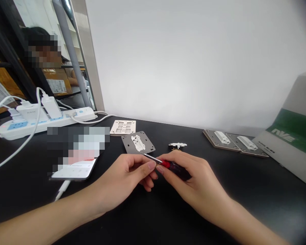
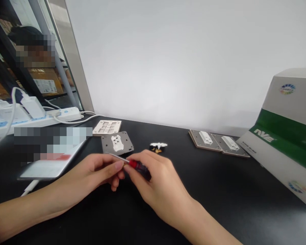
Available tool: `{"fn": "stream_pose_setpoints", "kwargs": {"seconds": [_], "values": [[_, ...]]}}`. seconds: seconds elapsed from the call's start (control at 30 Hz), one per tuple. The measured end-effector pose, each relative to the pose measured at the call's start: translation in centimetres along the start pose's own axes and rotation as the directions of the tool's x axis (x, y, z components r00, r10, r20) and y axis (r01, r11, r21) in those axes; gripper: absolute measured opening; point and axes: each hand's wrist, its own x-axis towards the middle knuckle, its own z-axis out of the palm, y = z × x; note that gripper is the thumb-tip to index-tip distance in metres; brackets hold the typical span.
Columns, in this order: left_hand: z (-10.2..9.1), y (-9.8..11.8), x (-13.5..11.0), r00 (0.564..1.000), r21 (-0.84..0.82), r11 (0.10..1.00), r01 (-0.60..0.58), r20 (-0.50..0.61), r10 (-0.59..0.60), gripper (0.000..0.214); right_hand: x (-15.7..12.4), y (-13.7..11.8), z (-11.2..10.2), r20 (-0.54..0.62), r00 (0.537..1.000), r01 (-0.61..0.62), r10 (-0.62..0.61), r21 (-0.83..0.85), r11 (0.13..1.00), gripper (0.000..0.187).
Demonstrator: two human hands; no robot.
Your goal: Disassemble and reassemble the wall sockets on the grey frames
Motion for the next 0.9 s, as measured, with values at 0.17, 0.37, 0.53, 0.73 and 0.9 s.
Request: {"fn": "stream_pose_setpoints", "kwargs": {"seconds": [0.17, 0.37, 0.53, 0.73, 0.9], "values": [[0.08, 0.24, 0.00, 1.000, -0.008, 1.000, 0.007, 0.009, -0.006, 0.021, -0.32, 0.19, -0.10, 0.042, 0.990, 0.135, -0.131, -0.112, 0.984, 0.011], [0.11, 0.40, -0.10, 0.999, -0.026, 0.999, 0.036, 0.008, -0.036, 0.018, -0.29, 0.54, -0.31, 0.038, 0.990, 0.137, -0.134, -0.075, 0.988, 0.012], [-0.03, 0.13, -0.09, 1.000, 0.023, 1.000, -0.004, 0.004, 0.003, 0.028, 0.17, 0.17, -0.16, 0.037, 0.995, -0.093, 0.092, 0.041, 0.995, 0.012], [0.00, 0.25, -0.13, 1.000, 0.055, 0.998, -0.002, -0.019, 0.003, 0.026, 0.48, -0.17, 0.09, 0.054, 0.985, -0.169, 0.165, 0.082, 0.982, 0.017], [-0.01, 0.25, -0.16, 0.999, -0.013, 0.999, 0.035, -0.014, -0.035, 0.025, 0.35, 0.19, -0.02, 0.035, 0.994, -0.108, 0.106, 0.067, 0.992, 0.008]]}}
